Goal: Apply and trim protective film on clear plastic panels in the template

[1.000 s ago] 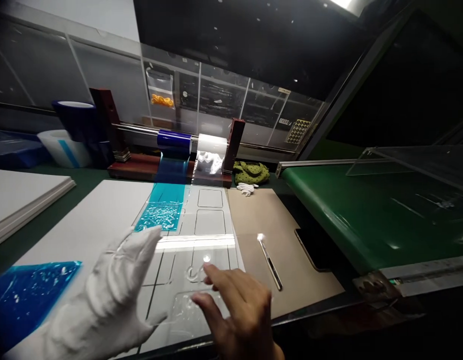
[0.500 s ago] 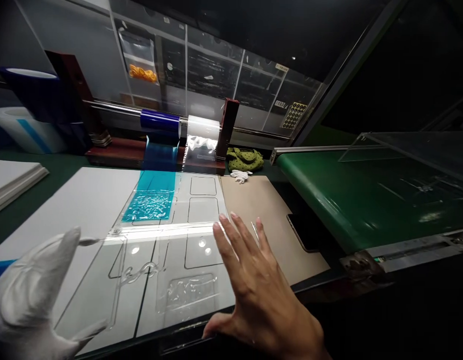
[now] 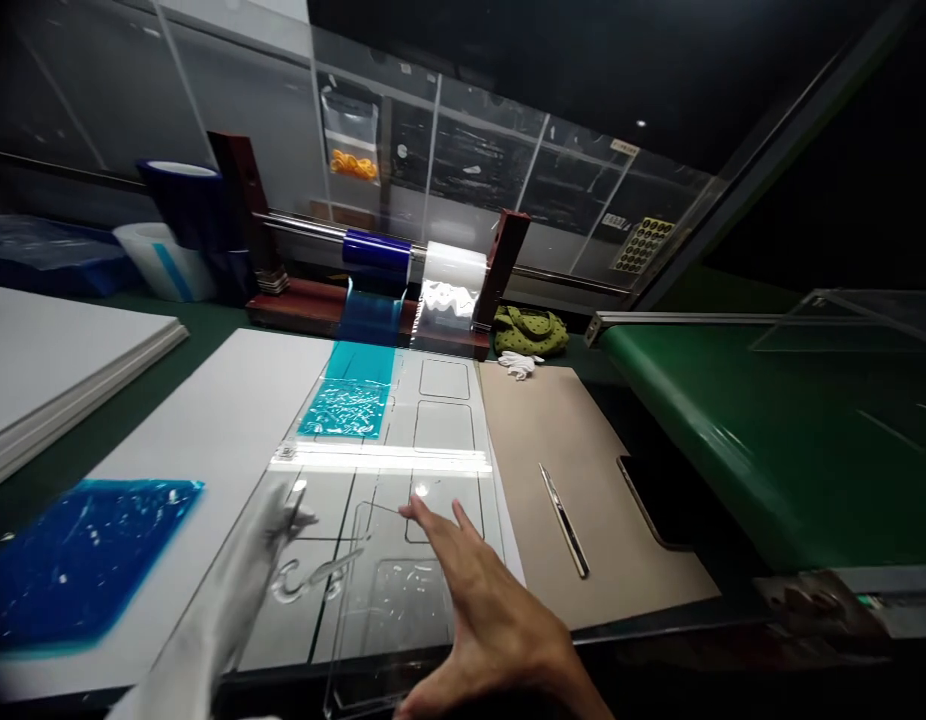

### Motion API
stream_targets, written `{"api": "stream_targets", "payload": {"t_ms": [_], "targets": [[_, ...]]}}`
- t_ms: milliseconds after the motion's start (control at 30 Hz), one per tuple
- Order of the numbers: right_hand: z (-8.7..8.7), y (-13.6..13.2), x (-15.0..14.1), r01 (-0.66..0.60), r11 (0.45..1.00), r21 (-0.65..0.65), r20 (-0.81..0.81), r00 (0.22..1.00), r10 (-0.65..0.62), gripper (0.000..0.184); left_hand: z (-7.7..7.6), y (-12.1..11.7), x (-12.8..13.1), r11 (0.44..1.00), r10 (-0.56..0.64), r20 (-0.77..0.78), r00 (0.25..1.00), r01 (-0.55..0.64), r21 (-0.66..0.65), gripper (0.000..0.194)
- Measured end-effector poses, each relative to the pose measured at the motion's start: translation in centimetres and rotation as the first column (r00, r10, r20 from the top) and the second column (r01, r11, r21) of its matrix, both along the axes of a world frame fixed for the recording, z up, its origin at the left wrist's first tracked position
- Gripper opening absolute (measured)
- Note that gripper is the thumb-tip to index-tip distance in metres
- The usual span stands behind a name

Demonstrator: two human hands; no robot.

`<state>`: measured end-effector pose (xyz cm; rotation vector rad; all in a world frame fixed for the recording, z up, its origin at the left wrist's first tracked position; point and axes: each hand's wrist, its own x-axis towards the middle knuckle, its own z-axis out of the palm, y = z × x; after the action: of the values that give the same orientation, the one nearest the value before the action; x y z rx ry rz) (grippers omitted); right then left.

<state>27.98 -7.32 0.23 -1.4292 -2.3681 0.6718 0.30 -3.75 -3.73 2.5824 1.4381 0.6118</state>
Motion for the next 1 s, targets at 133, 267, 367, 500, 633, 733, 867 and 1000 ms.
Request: {"api": "stream_targets", "payload": {"t_ms": [133,267,367,500,633,733,867,1000], "targets": [[0.1,-0.9,1.6,0.075,0.997,0.022,0.089,0.993,-0.076,0.131,0.7,1.1,-0.1,0.989,-0.074,0.088,0.993,0.084,-0.124,0.136],[3.8,-0.9,1.7,0.024,0.968,0.249,0.315,0.943,-0.105,0.119,4.4,3.7,-0.9,0.966,-0.230,-0.125,0.965,0.211,-0.149,0.109],[6.1,-0.3,-0.6,-0.081,0.899,0.430,0.415,0.902,-0.117,0.116,6.0,4.1,0.3,0.985,-0.156,-0.376,0.913,0.170,0.005,0.081],[6.7,0.4,-2.0,-0.117,0.843,0.524,0.453,0.877,-0.160,0.110,5.6,3.6,2.4,0.945,-0.138,-0.553,0.822,0.277,0.176,0.075],[5.7,-0.3,0.9,-0.061,0.870,0.489,0.435,0.882,-0.182,0.112,5.1,4.2,2.1,0.980,-0.133,-0.424,0.896,0.183,0.079,0.107],[4.7,-1.5,3.2,-0.022,0.924,0.382,0.395,0.908,-0.142,0.116,4.6,4.6,0.7,0.970,-0.242,-0.226,0.944,0.243,-0.024,0.122],[4.4,-2.1,3.2,0.035,0.960,0.277,0.312,0.942,-0.124,0.117,4.4,4.7,-0.6,0.944,-0.303,-0.102,0.948,0.284,-0.166,0.120],[4.7,-2.0,3.1,0.050,0.980,0.194,0.244,0.965,-0.097,0.117,4.9,4.8,-0.8,0.915,-0.344,-0.064,0.937,0.319,-0.248,0.120]]}}
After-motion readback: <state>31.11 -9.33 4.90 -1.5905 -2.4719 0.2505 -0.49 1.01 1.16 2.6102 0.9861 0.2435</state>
